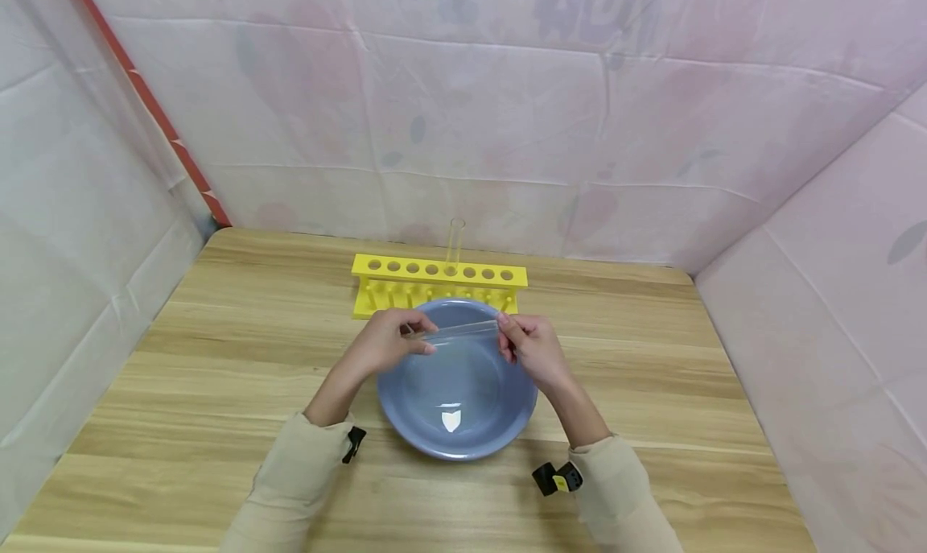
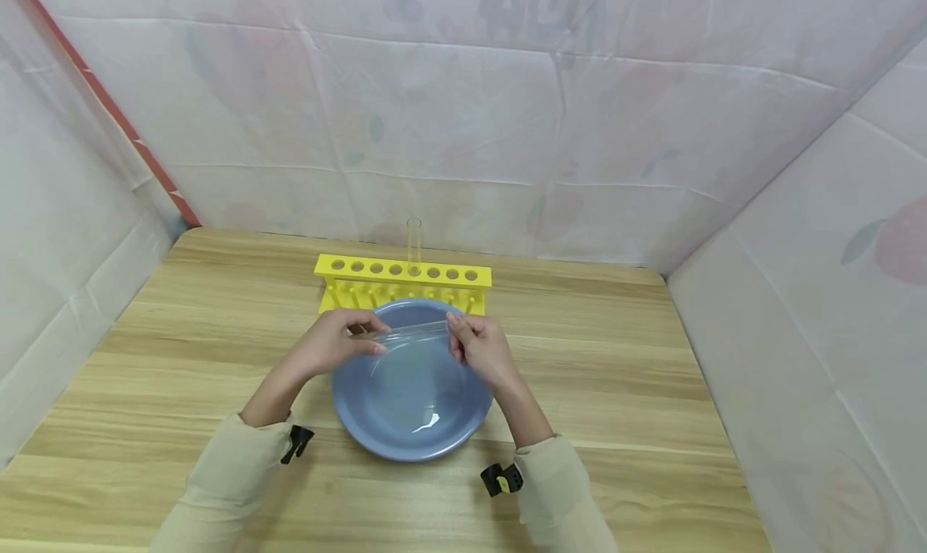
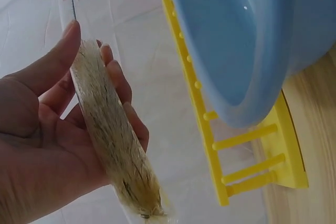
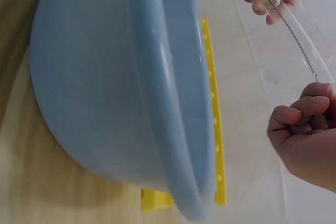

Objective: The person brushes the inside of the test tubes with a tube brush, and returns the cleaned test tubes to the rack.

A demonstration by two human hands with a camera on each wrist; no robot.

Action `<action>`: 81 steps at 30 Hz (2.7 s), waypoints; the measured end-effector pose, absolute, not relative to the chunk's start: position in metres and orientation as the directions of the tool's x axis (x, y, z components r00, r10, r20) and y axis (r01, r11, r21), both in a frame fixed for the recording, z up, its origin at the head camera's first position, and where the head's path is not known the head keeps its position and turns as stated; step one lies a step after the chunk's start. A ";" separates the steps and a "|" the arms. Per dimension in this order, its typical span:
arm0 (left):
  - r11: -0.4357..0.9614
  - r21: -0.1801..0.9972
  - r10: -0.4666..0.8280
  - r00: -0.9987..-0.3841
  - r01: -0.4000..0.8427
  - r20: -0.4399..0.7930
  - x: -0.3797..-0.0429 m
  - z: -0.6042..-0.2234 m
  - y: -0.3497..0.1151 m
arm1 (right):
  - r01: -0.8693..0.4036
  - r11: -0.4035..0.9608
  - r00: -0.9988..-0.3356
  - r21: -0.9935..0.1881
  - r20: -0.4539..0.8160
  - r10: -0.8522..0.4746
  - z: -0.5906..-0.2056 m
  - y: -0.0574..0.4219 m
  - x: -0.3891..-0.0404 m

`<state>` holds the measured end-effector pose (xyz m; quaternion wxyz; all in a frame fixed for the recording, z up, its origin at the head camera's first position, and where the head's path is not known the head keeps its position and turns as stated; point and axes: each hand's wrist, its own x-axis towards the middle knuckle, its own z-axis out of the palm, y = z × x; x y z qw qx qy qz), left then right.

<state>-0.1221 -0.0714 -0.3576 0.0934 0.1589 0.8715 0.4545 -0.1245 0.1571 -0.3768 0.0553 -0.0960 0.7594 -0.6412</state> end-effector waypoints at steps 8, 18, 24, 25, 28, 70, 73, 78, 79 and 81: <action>0.528 0.819 0.407 -0.913 0.225 -0.012 -0.124 -0.353 -0.075 | -0.261 0.217 -0.944 -0.940 0.202 -0.262 -0.369 0.162 -0.127; 0.614 0.737 0.324 -0.942 0.282 0.090 -0.119 -0.357 -0.068 | 0.214 -0.143 -0.965 -0.966 -0.187 -0.184 -0.358 0.154 -0.127; 0.667 0.689 0.275 -0.953 0.284 0.127 -0.117 -0.357 -0.065 | 0.318 -0.272 -0.937 -0.908 -0.256 -0.238 -0.359 0.155 -0.129; 0.669 0.689 0.272 -0.955 0.279 0.122 -0.117 -0.356 -0.065 | 0.313 -0.263 -0.937 -0.913 -0.251 -0.243 -0.360 0.155 -0.129; 0.656 0.708 0.283 -0.955 0.262 0.092 -0.116 -0.356 -0.067 | 0.237 -0.169 -0.956 -0.957 -0.199 -0.215 -0.361 0.157 -0.128; 0.526 0.803 0.406 -0.912 0.280 0.052 -0.120 -0.369 -0.102 | -0.072 0.061 -0.982 -0.995 0.060 -0.177 -0.369 0.195 -0.133; 0.543 0.790 0.399 -0.915 0.285 0.056 -0.120 -0.369 -0.103 | -0.088 0.099 -0.983 -0.991 0.071 -0.171 -0.369 0.197 -0.133; 0.592 0.754 0.357 -0.931 0.285 0.072 -0.120 -0.368 -0.103 | 0.110 -0.054 -0.984 -0.992 -0.101 -0.150 -0.365 0.199 -0.134; 0.599 0.750 0.350 -0.934 0.282 0.072 -0.119 -0.367 -0.103 | 0.160 -0.098 -0.977 -0.982 -0.143 -0.159 -0.365 0.200 -0.134; 0.606 0.746 0.340 -0.938 0.277 0.071 -0.119 -0.368 -0.103 | 0.249 -0.168 -0.957 -0.954 -0.216 -0.192 -0.364 0.201 -0.135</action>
